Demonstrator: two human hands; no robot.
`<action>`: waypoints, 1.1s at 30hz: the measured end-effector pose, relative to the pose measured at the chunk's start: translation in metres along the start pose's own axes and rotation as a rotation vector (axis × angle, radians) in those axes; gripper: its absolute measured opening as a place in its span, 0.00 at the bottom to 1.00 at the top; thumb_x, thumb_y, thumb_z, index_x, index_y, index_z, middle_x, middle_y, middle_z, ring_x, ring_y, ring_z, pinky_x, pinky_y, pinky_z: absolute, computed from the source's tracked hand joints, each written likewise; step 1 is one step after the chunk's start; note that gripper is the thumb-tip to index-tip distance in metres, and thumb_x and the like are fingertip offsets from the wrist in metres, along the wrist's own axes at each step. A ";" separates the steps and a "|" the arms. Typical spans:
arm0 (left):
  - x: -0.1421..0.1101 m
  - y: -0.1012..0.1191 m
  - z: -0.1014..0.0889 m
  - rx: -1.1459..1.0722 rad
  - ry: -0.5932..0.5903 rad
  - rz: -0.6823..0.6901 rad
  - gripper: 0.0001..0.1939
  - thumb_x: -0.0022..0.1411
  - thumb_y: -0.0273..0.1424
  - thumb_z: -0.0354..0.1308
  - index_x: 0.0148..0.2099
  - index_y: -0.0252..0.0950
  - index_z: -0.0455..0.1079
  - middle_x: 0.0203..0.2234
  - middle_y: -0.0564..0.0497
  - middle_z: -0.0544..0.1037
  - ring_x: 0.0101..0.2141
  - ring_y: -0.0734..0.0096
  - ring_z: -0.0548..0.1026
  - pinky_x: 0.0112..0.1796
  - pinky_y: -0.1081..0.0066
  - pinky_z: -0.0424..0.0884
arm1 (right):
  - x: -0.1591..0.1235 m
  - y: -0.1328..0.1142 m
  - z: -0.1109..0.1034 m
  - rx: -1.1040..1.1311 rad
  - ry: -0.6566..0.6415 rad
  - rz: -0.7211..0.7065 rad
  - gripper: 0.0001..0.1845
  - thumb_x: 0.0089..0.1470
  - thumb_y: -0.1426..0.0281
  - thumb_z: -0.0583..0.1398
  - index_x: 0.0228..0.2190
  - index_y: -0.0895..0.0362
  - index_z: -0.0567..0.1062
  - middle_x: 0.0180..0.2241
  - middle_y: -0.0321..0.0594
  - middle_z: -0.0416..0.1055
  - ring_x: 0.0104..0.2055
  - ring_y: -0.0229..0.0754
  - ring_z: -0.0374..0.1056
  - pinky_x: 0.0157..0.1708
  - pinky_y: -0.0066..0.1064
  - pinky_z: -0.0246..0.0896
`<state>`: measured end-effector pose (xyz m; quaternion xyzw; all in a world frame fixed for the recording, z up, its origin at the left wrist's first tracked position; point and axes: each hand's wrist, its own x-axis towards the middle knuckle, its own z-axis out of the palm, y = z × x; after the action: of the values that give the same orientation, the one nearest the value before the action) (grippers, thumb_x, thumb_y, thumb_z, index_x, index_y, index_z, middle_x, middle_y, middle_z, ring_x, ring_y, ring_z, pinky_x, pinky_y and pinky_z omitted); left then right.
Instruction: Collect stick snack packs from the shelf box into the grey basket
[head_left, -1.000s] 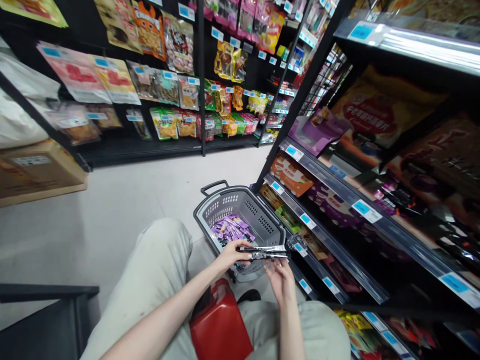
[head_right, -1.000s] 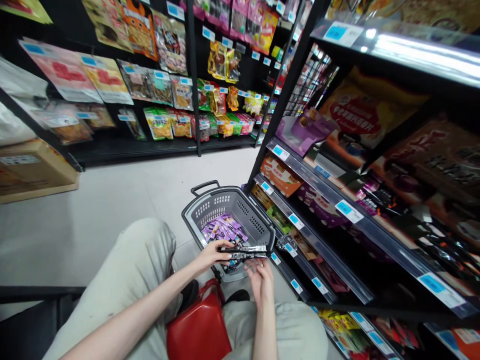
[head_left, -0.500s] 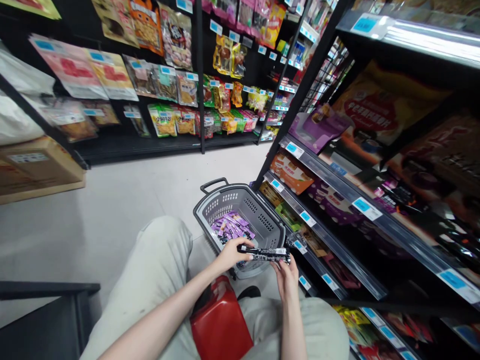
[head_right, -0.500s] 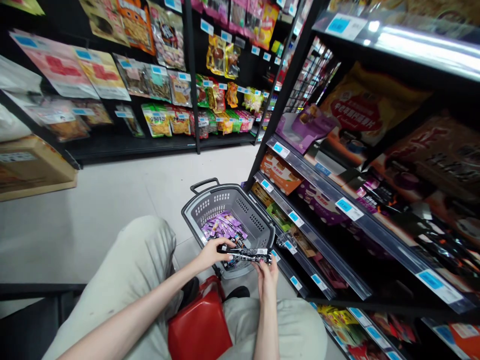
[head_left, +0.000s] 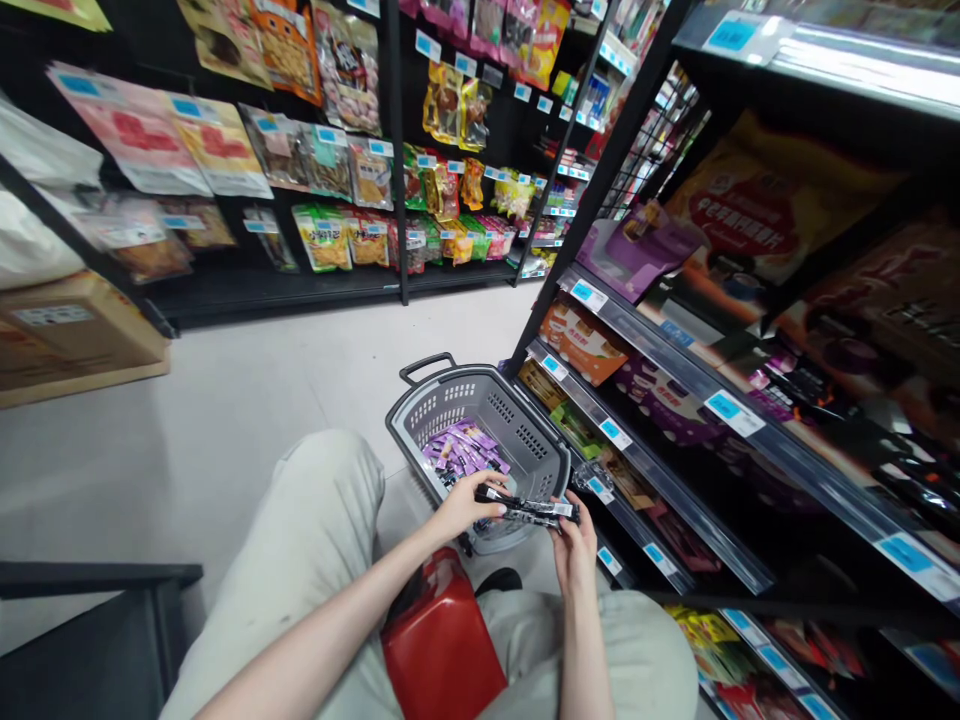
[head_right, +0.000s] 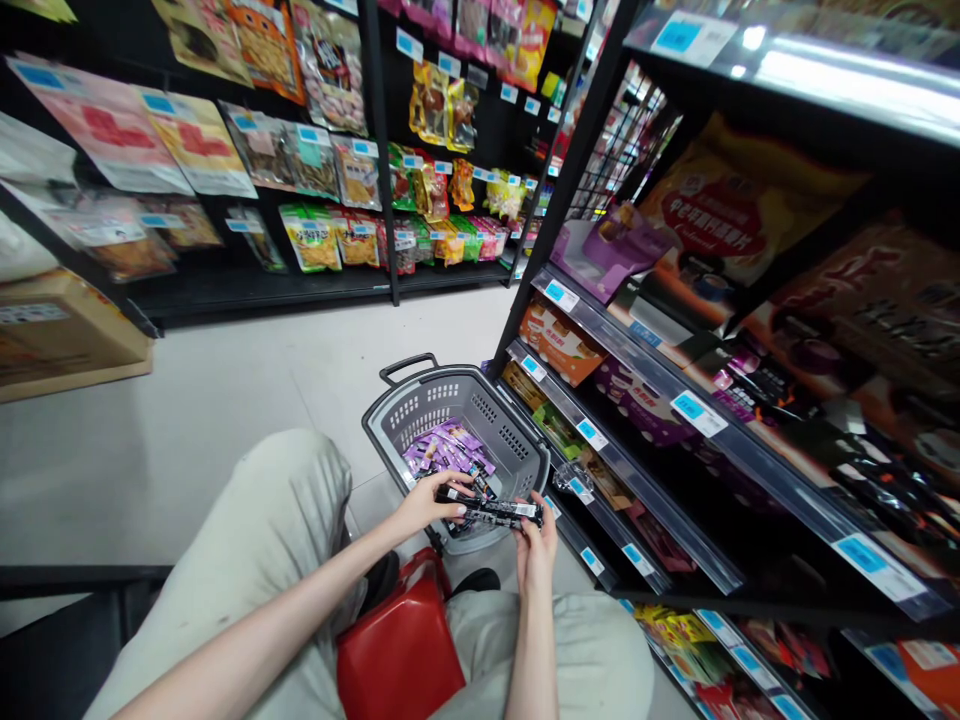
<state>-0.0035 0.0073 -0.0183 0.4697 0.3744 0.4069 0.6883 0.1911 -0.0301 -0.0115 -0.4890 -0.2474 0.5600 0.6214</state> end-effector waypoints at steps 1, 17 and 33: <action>0.000 -0.001 0.000 -0.034 -0.007 -0.012 0.25 0.42 0.32 0.60 0.45 0.33 0.61 0.37 0.46 0.71 0.31 0.67 0.72 0.31 0.65 0.70 | 0.000 0.000 0.000 0.004 -0.003 0.002 0.23 0.37 0.75 0.59 0.40 0.53 0.66 0.34 0.37 0.72 0.36 0.41 0.66 0.36 0.34 0.61; 0.001 0.004 0.002 -0.187 0.051 -0.106 0.22 0.41 0.30 0.61 0.42 0.33 0.62 0.33 0.47 0.71 0.29 0.67 0.72 0.32 0.59 0.71 | 0.002 0.002 -0.002 -0.016 -0.029 0.001 0.23 0.37 0.75 0.59 0.40 0.53 0.65 0.34 0.37 0.70 0.35 0.40 0.66 0.36 0.33 0.60; -0.002 0.004 0.001 -0.208 -0.001 -0.269 0.15 0.40 0.32 0.60 0.34 0.32 0.67 0.26 0.51 0.71 0.24 0.72 0.70 0.29 0.63 0.70 | -0.002 -0.003 0.003 -0.062 -0.043 0.071 0.22 0.38 0.71 0.59 0.40 0.52 0.65 0.33 0.37 0.70 0.33 0.42 0.67 0.30 0.33 0.61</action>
<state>-0.0045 0.0063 -0.0144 0.3419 0.3895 0.3474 0.7815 0.1894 -0.0305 -0.0073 -0.5044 -0.2606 0.5842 0.5800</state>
